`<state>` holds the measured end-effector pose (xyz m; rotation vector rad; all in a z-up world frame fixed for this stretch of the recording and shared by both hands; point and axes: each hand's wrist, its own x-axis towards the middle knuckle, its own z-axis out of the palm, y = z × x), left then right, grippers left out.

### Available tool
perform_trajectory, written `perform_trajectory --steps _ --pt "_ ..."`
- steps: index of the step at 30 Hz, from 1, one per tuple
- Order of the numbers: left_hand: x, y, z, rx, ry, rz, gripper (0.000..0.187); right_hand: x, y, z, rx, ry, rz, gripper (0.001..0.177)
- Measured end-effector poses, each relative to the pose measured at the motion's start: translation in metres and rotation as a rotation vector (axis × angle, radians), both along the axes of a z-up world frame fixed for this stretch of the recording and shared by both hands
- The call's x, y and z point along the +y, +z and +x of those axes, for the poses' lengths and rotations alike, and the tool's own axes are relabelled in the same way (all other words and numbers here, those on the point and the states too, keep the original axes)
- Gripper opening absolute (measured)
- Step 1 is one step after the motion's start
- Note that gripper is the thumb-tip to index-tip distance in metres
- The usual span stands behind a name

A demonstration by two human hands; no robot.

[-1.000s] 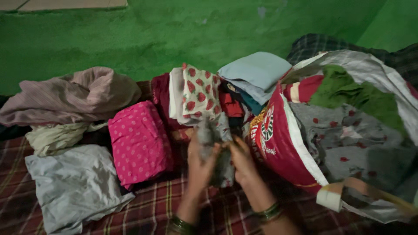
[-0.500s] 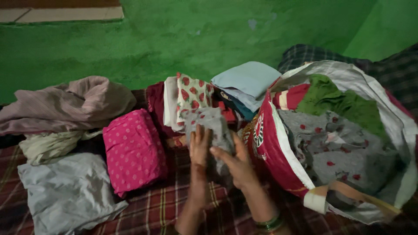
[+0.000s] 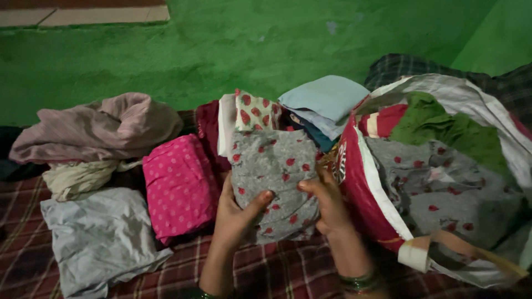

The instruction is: The person sorts various items of clothing, including folded shirts and dresses, placing some into a large bag while keeping others in piles on a bed.

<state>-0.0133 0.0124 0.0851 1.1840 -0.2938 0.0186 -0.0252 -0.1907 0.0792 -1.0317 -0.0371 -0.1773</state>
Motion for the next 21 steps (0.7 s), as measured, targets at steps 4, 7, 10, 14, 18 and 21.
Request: perform_trajectory --steps 4,7,10,14,18,21 --pt "-0.002 0.009 -0.004 -0.058 0.003 -0.013 0.073 -0.002 0.004 -0.006 -0.082 0.047 -0.024 0.072" --pt "-0.001 0.012 -0.007 -0.049 0.055 0.035 0.071 -0.003 0.006 -0.009 0.047 0.008 -0.067 0.077" --pt "-0.001 0.016 -0.009 -0.077 0.044 0.014 0.07 -0.005 0.011 -0.012 -0.152 0.132 -0.242 0.084" --pt "0.002 0.019 -0.011 -0.113 0.07 0.036 0.07 -0.001 0.012 -0.013 -0.182 0.125 -0.255 0.083" --pt "0.003 0.019 -0.012 -0.105 0.051 0.017 0.064 0.001 0.012 -0.011 -0.15 0.09 -0.228 0.079" --pt "0.002 0.02 -0.011 -0.097 0.065 0.01 0.06 0.001 0.014 -0.011 -0.131 0.086 -0.207 0.078"
